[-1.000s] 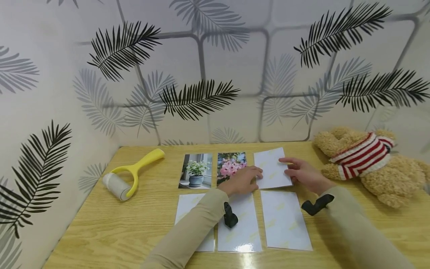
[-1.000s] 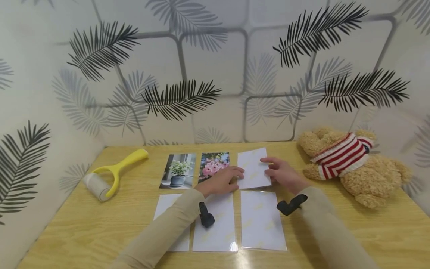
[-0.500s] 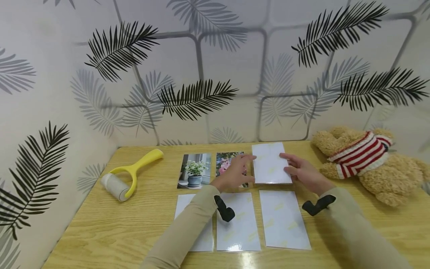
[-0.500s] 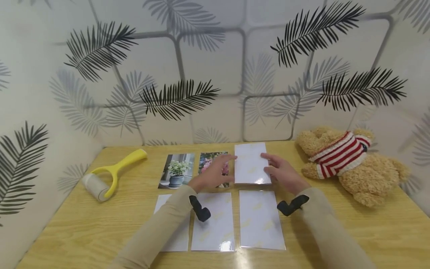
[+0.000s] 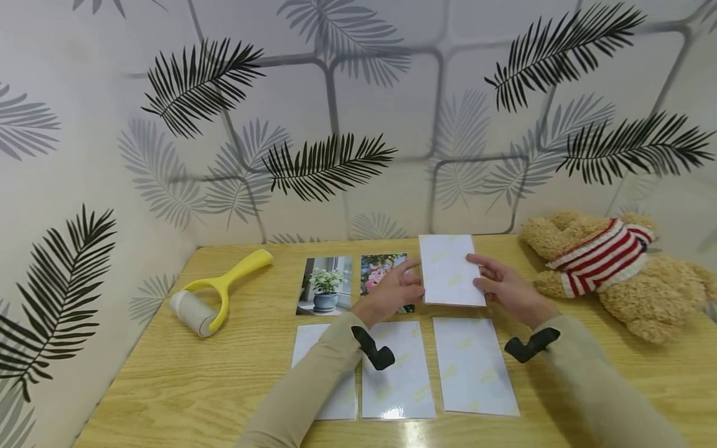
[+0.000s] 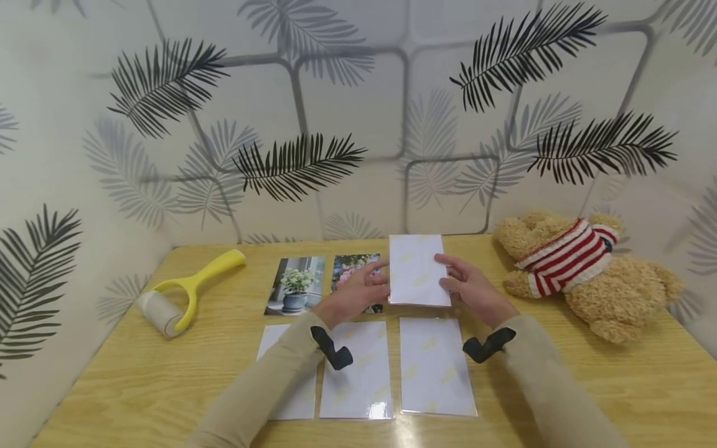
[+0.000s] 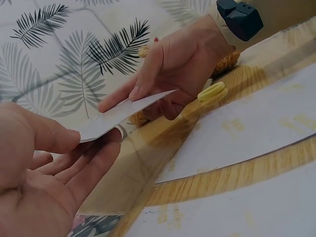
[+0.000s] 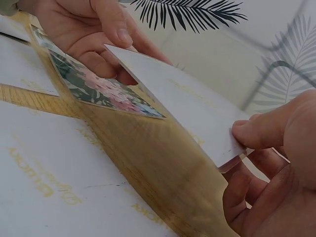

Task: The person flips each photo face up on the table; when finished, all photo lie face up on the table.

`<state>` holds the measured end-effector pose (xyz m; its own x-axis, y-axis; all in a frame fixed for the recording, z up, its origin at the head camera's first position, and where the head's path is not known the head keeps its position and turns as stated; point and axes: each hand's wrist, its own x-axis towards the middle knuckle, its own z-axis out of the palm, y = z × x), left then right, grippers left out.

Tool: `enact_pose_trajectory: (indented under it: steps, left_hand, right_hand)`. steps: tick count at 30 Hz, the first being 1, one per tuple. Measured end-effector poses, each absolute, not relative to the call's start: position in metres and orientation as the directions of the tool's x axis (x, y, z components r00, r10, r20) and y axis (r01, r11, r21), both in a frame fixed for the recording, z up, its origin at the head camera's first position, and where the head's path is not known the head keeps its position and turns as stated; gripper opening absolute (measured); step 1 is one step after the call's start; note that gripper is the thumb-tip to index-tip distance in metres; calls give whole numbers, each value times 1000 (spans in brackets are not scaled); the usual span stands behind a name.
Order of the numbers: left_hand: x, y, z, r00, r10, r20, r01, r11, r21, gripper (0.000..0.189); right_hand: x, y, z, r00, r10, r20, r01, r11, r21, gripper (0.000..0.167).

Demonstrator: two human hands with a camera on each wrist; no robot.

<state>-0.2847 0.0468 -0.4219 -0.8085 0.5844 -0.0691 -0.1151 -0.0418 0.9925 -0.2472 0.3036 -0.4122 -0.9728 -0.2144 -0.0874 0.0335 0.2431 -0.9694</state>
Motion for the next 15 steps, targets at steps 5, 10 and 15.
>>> enact_pose_trajectory:
  steps: [5, 10, 15]
  left_hand:
    - [-284, 48, -423, -809, 584, -71, -143, -79, 987, 64]
    - [-283, 49, -423, -807, 586, -73, -154, -90, 984, 64]
    - [-281, 55, -421, -814, 578, -48, -135, -108, 985, 64]
  right_hand:
    - [-248, 295, -413, -987, -148, -67, 1, 407, -913, 55]
    - [-250, 276, -414, -999, -38, -13, -13, 616, -788, 52]
    - [-250, 262, -413, -991, -72, 115, -134, 641, -755, 51]
